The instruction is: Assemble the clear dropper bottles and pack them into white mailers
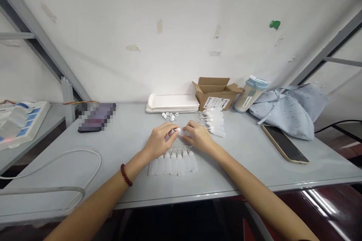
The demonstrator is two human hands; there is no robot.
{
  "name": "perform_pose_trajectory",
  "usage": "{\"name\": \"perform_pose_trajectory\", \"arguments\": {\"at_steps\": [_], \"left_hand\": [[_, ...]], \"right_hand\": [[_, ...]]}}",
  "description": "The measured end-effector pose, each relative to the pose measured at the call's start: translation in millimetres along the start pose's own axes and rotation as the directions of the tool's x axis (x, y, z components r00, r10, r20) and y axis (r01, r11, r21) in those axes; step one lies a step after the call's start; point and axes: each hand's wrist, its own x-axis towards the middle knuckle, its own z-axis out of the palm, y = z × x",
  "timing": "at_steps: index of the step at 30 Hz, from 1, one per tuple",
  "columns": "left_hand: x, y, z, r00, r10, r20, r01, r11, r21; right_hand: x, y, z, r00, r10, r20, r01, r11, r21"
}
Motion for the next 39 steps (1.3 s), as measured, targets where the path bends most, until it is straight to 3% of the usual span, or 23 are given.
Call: {"name": "perform_pose_trajectory", "arguments": {"at_steps": [6,16,21,28,33,35,39], "left_hand": [[3,0,-1.6,0.979,-0.196,0.058,0.198,0.98,-0.019],[6,0,-6.9,0.867,-0.477,0.142,0.497,0.846,-0.195],[8,-2,-7.4,0.834,-0.477,0.277,0.542,0.802,-0.251],[7,-6,-7.6,0.825,-0.488,0.284,0.558,0.783,-0.275],[7,-12,-8.5,0.793,-0.505,0.34,0.599,0.747,-0.288],[7,-12,-9.2,0.798,-0.501,0.336,0.592,0.756,-0.278],[8,-10,-9.9,0.845,-0.449,0.289,0.522,0.809,-0.27]], "right_hand": [[-2,5,6,0.995,-0.046,-0.088,0.05,0.998,0.049],[-2,10,8,0.988,-0.05,-0.147,0.068,0.991,0.116],[-3,9,5,0.99,-0.064,-0.124,0.076,0.992,0.096],[-4,7,5,0.983,-0.109,-0.147,0.118,0.991,0.059],[-5,7,5,0.987,-0.086,-0.132,0.104,0.985,0.137],[-4,8,5,0.987,-0.079,-0.137,0.103,0.978,0.183],[-3,9,4,0.986,-0.064,-0.152,0.107,0.95,0.294]]}}
